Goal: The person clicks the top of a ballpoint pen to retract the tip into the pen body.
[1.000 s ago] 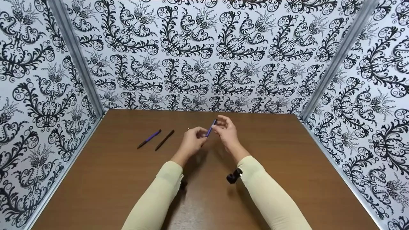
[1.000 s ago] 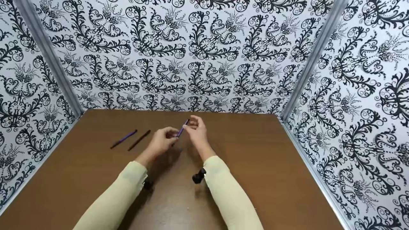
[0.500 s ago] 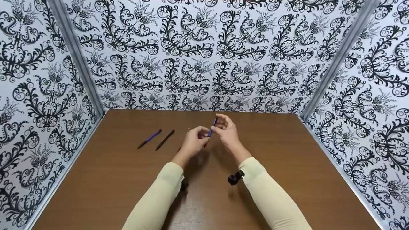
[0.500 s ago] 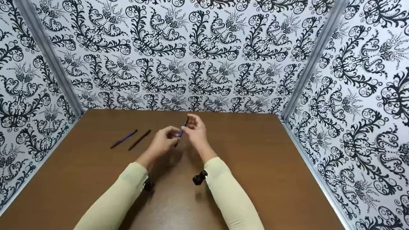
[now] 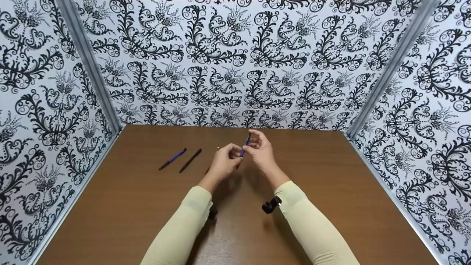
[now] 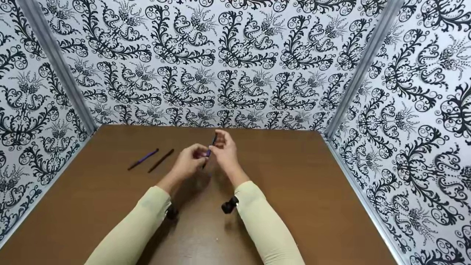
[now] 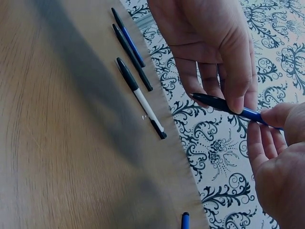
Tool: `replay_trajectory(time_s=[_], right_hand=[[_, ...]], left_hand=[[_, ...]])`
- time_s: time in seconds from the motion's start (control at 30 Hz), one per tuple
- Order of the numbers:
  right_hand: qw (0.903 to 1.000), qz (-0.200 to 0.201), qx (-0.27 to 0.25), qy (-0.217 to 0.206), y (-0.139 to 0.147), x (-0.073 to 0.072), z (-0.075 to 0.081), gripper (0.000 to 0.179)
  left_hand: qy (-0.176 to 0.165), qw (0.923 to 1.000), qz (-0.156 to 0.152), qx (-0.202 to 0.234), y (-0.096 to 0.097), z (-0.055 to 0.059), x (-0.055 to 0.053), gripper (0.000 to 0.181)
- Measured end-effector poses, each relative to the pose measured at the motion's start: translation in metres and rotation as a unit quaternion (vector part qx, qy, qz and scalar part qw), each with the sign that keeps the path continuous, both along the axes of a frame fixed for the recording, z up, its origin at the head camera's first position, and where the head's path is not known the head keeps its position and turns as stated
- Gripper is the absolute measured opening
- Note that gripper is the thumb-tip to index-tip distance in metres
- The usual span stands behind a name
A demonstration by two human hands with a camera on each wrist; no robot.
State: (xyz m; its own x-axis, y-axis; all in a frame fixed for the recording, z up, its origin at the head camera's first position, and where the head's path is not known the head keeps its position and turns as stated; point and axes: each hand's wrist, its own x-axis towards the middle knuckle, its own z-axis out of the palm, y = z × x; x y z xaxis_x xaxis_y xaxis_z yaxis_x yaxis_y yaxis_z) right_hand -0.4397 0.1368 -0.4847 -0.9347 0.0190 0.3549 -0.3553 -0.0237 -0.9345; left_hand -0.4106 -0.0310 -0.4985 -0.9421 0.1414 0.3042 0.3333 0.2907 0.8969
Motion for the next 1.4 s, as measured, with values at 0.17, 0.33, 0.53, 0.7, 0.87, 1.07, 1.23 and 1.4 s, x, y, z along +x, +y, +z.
replay_trajectory(time_s=[0.17, 0.33, 0.53, 0.7, 0.87, 1.07, 1.23, 1.4], right_hand=[[0.9999, -0.007, 0.002, 0.008, -0.0012, 0.0018, 0.0012, 0.06], [0.9998, -0.015, 0.009, 0.005, -0.002, 0.0014, 0.0017, 0.059], [0.9996, -0.025, 0.011, 0.004, -0.003, 0.0008, 0.0029, 0.057], [0.9996, -0.029, -0.001, 0.004, -0.0037, 0.0016, 0.0048, 0.055], [0.9995, -0.027, -0.016, 0.008, -0.004, 0.0013, 0.006, 0.053], [0.9992, -0.024, -0.023, 0.022, -0.0036, 0.0009, 0.0042, 0.05], [0.999, -0.022, -0.03, 0.024, -0.0041, 0.0014, 0.003, 0.049], [0.9989, -0.024, -0.034, 0.021, -0.0049, 0.0019, 0.0027, 0.052]], left_hand=[[0.005, 1.0, -0.001, 0.003, 0.0, -0.001, -0.0008, 0.024], [0.008, 0.9999, 0.002, 0.006, 0.0008, -0.0014, -0.0003, 0.023], [0.01, 0.9999, -0.001, 0.007, 0.0013, -0.001, 0.0007, 0.023], [0.011, 0.9999, 0.002, 0.001, 0.0016, 0.0007, 0.0008, 0.023], [0.014, 0.9999, 0.001, 0.001, 0.0023, 0.0019, 0.0008, 0.023], [0.025, 0.9997, -0.002, 0.001, 0.0028, 0.001, -0.0003, 0.022], [0.023, 0.9997, -0.006, 0.003, 0.0026, -0.0005, -0.0008, 0.022], [0.019, 0.9998, -0.006, 0.006, 0.0025, 0.0, -0.0003, 0.023]])
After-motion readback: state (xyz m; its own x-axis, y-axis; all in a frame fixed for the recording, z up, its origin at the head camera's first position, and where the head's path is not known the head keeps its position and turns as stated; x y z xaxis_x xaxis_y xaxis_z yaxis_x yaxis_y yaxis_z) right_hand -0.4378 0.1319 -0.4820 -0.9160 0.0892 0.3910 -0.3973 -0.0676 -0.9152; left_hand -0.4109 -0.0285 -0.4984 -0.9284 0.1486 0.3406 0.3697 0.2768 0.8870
